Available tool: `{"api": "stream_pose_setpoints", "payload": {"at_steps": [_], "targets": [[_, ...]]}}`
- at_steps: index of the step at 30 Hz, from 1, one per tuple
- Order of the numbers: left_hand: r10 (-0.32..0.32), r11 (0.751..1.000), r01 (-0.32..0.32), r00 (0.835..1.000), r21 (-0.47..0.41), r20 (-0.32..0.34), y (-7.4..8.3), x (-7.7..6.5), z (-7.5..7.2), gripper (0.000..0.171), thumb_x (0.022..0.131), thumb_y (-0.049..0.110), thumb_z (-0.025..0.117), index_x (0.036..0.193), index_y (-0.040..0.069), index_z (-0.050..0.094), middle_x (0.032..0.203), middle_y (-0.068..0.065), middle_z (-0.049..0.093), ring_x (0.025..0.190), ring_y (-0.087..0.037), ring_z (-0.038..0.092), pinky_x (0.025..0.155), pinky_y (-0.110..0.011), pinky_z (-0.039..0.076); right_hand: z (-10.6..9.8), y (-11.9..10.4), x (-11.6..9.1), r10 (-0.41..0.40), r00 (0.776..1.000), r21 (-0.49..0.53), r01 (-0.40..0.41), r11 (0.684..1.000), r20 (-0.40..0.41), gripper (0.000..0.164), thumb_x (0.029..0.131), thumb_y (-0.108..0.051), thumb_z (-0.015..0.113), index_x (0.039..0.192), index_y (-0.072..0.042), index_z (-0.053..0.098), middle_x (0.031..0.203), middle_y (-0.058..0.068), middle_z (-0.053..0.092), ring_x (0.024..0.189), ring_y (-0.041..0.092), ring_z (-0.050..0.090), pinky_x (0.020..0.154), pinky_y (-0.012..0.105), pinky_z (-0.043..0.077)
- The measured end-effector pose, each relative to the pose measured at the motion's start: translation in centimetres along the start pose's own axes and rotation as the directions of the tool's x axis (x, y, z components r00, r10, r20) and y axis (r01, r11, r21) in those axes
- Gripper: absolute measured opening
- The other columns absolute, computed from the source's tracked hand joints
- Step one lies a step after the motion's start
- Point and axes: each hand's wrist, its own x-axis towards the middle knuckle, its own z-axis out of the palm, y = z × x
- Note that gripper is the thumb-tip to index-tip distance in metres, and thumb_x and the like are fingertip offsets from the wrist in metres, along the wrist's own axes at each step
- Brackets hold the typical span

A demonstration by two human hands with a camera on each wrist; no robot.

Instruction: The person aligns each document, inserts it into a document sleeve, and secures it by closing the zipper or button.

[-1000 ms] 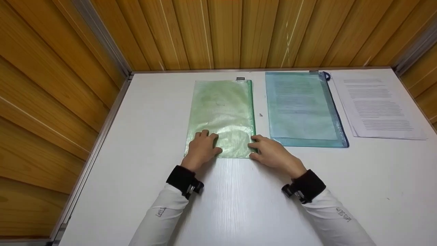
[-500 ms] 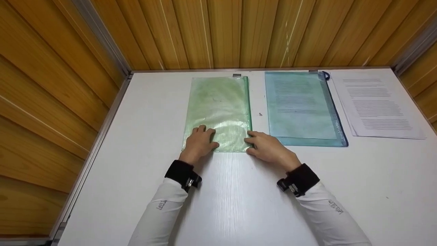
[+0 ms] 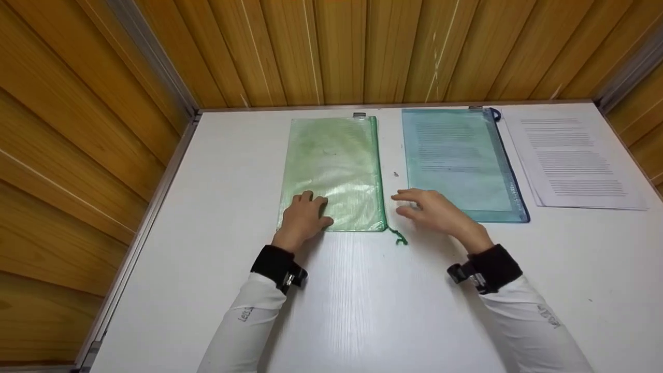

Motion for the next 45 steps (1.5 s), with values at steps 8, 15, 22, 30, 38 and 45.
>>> {"api": "stream_pose_setpoints", "payload": {"at_steps": [8,15,22,30,38,45], "targets": [[-0.011,1.000,0.011,1.000,0.001,0.011,0.1,-0.2,0.0,0.058,0.108,0.033,0.072,0.159,0.008,0.058,0.172,-0.026,0.041,0.162,-0.047,0.037,0.117,-0.065,0.052,-4.6,4.3,-2.7,0.064,0.957,0.026,-0.059,0.998,-0.284,0.044,0.115,-0.011,0.057,0.154,0.009,0.056,0.164,0.039,0.047,0.154,0.059,0.044,0.118,0.072,0.047],[-0.014,1.000,0.013,1.000,0.012,0.014,0.1,-0.2,-0.1,0.058,0.109,0.035,0.071,0.160,0.009,0.058,0.173,-0.024,0.041,0.162,-0.046,0.037,0.118,-0.063,0.052,-8.2,9.8,-5.6,0.203,0.915,-0.033,-0.229,0.973,-0.349,0.048,0.117,-0.013,0.049,0.159,0.011,0.047,0.166,0.045,0.036,0.154,0.068,0.034,0.123,0.080,0.032],[-0.021,1.000,0.021,0.999,0.011,0.027,0.0,0.0,0.0,0.059,0.109,0.036,0.070,0.162,0.012,0.056,0.175,-0.023,0.039,0.164,-0.045,0.035,0.119,-0.062,0.051,-10.5,15.0,-9.0,0.373,0.865,0.009,-0.393,0.919,-0.336,0.061,0.119,-0.018,0.034,0.169,0.013,0.018,0.169,0.050,0.016,0.159,0.072,0.010,0.130,0.081,0.011],[-0.015,1.000,0.015,1.000,0.010,0.014,-0.2,-0.1,0.2,0.059,0.109,0.036,0.071,0.160,0.011,0.058,0.174,-0.023,0.041,0.162,-0.044,0.037,0.116,-0.062,0.054,-11.7,18.6,-11.3,0.466,0.854,0.011,-0.477,0.879,-0.230,0.078,0.120,-0.034,0.037,0.169,0.012,-0.002,0.168,0.050,-0.011,0.159,0.070,-0.015,0.128,0.082,-0.005],[-0.011,1.000,0.011,1.000,-0.004,0.002,0.0,-0.2,0.2,0.058,0.107,0.035,0.073,0.158,0.010,0.060,0.173,-0.023,0.042,0.162,-0.045,0.038,0.116,-0.063,0.054,-11.9,20.3,-12.3,0.586,0.784,-0.036,-0.604,0.796,-0.207,0.093,0.114,-0.040,0.055,0.168,0.011,-0.001,0.168,0.048,-0.016,0.156,0.073,-0.015,0.123,0.089,-0.001],[-0.009,1.000,0.009,1.000,-0.002,-0.019,-0.1,-0.1,0.1,0.058,0.106,0.035,0.075,0.157,0.010,0.061,0.171,-0.022,0.045,0.159,-0.044,0.041,0.114,-0.062,0.055,-11.5,21.4,-12.4,0.588,0.788,-0.029,-0.602,0.798,-0.185,0.106,0.112,-0.058,0.054,0.167,0.013,-0.002,0.167,0.050,-0.015,0.156,0.073,-0.013,0.123,0.089,0.003]]}}
